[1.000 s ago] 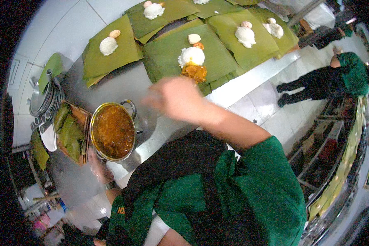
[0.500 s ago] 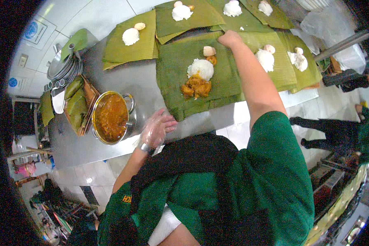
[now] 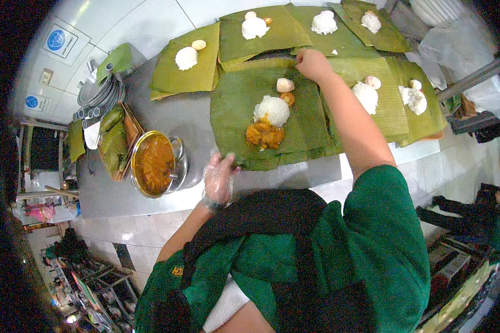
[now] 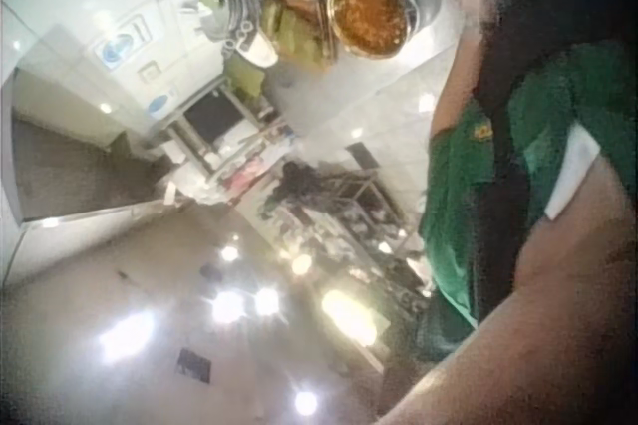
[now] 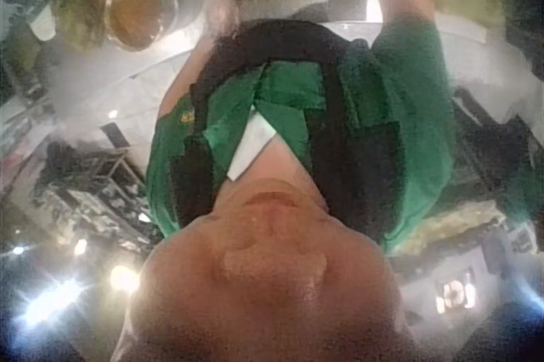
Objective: The person scoops a yellow curry from a metal pot onto banana leaves that already contain rice and a hard-boiled egg. They then fold the banana leaves into packets and place them on a wooden tray. The process is repeated for multiple packets.
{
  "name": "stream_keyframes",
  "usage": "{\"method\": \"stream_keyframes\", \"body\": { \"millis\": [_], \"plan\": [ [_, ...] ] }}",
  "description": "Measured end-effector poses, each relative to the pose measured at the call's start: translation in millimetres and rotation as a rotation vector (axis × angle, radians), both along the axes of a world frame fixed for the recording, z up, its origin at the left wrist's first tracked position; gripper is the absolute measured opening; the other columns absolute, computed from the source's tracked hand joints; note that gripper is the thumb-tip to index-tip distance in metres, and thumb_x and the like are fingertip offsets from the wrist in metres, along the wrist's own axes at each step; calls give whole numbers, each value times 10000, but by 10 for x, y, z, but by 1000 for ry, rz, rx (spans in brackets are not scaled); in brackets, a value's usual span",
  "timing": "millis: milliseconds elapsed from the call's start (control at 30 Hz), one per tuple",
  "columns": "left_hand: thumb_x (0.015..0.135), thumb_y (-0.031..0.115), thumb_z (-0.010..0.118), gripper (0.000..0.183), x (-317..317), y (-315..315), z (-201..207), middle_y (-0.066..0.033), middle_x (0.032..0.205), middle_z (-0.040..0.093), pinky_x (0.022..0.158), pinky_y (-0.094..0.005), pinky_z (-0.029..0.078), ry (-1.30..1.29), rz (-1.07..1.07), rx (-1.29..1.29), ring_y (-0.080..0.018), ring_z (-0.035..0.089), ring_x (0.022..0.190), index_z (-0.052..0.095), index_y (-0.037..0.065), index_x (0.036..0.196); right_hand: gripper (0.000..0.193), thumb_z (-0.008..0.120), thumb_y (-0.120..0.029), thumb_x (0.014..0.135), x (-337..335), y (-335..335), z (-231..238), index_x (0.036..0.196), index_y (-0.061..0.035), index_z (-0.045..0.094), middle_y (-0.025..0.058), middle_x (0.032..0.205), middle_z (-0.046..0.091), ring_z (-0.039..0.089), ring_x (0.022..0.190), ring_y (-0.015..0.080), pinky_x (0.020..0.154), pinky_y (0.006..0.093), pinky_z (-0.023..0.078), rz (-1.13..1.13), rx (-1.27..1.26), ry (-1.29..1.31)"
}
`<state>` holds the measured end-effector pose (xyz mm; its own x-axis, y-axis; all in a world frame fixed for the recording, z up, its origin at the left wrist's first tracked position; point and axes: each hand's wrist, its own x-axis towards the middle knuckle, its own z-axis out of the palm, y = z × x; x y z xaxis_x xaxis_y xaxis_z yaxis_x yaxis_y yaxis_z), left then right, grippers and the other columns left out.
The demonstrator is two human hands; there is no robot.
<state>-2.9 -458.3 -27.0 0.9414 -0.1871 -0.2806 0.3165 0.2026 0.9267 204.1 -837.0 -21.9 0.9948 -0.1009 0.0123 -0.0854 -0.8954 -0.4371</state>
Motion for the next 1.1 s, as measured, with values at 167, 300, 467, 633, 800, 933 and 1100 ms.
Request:
{"method": "stream_keyframes", "body": {
  "millis": [167,300,467,633,800,933,1100],
  "plan": [
    [915,178,630,291,137,46,146,-55,996,601,697,-321,499,89,84,138,-145,574,869,536,50,1159,576,798,-223,699,-156,-45,-16,1226,-114,593,167,1108,678,639,1047,343,899,422,507,122,237,102],
    [918,158,630,183,96,402,-137,-57,990,592,711,-338,505,62,10,213,-142,553,868,545,51,1039,531,806,-187,670,-101,58,-59,1157,-94,614,160,1105,675,636,1046,312,896,401,503,144,159,55],
    [742,36,697,557,10,829,-493,-234,1196,588,1008,-518,395,-1154,-40,1218,-429,535,1159,524,-6,1269,381,772,-133,648,-153,148,-169,988,-65,614,107,925,652,615,905,252,837,359,488,314,349,-50],
    [745,49,661,559,118,691,-231,-191,1218,595,987,-466,441,-782,-103,1489,-391,552,1178,505,15,1281,329,779,-135,667,-391,111,-145,947,-51,627,97,935,660,615,916,221,834,357,483,251,449,-21],
    [926,229,560,320,409,340,36,-100,1142,635,781,-351,539,448,492,-85,-215,649,952,547,34,1179,395,809,-241,707,-576,57,42,985,-5,657,154,982,699,654,950,285,850,385,495,207,357,181],
    [935,228,545,358,447,298,66,-109,1204,632,914,-398,499,380,470,-251,-262,627,1057,551,17,1223,452,806,-311,717,-605,61,156,990,20,664,191,977,701,662,924,325,829,398,505,179,193,209],
    [936,235,539,395,487,270,16,-118,1271,610,1019,-429,437,357,464,-307,-285,587,1153,542,16,1265,492,817,-324,710,-786,144,257,1025,18,658,171,858,676,647,831,297,747,393,500,34,-108,183]
  ]
}}
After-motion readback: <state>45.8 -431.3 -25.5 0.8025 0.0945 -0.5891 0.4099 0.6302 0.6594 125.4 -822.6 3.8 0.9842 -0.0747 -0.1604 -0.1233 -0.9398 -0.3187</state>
